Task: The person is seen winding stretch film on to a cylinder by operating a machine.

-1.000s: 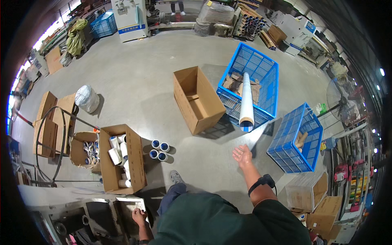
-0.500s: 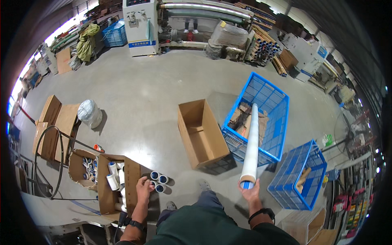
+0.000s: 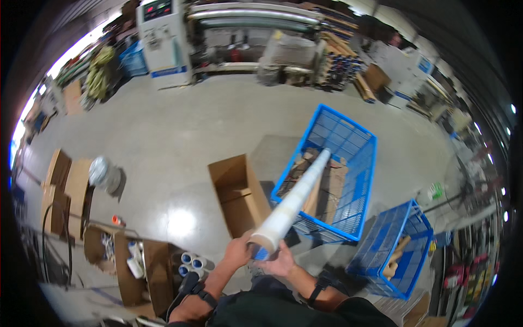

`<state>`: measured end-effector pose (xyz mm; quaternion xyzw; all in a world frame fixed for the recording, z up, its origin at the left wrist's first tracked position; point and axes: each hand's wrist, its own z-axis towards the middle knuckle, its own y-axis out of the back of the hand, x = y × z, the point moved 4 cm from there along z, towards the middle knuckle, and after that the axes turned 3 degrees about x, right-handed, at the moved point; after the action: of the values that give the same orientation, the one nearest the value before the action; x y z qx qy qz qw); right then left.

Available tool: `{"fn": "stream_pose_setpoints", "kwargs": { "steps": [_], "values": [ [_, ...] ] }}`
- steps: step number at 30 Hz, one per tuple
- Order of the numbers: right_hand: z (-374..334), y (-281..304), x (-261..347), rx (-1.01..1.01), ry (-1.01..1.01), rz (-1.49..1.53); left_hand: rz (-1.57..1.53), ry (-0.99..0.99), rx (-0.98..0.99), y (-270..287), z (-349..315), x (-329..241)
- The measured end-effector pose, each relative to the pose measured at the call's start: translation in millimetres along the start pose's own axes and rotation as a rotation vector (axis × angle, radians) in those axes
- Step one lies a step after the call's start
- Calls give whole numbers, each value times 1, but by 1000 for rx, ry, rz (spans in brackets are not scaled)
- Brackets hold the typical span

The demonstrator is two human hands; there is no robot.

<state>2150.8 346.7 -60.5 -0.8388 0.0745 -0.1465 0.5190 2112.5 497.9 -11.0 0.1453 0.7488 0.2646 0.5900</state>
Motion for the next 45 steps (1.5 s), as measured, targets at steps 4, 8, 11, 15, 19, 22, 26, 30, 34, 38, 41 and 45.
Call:
{"fn": "stream_pose_setpoints", "kwargs": {
  "steps": [4,8,11,15,19,22,26,30,34,38,41,45],
  "values": [
    [6,-1,7,72,-31,70,113,-73,-8,17,5,-15],
    [7,-10,-6,153,-240,27,213,-120,-91,53,-16,-33],
    [19,-24,-13,302,-268,86,285,-131,-162,95,-45,-45],
    [61,-7,27,14,300,26,-71,-67,-333,158,-131,-68],
    [103,42,53,-301,374,77,75,150,-896,186,-258,-104],
    [132,70,46,-178,429,48,-277,358,-377,212,-309,-81],
    [141,95,32,-47,376,-85,-246,390,-821,193,-358,-35],
    [127,86,-3,-270,341,-245,-592,534,-966,167,-445,58],
    [102,29,-54,-161,231,-245,-912,564,-1159,131,-537,162],
    [83,-45,-102,157,197,-401,-1373,290,-1351,86,-610,249],
    [64,-114,-114,394,82,-515,-1704,196,-1592,52,-635,282],
    [64,-209,-149,538,111,-515,-1850,-219,-1776,60,-654,300]
  ]
}}
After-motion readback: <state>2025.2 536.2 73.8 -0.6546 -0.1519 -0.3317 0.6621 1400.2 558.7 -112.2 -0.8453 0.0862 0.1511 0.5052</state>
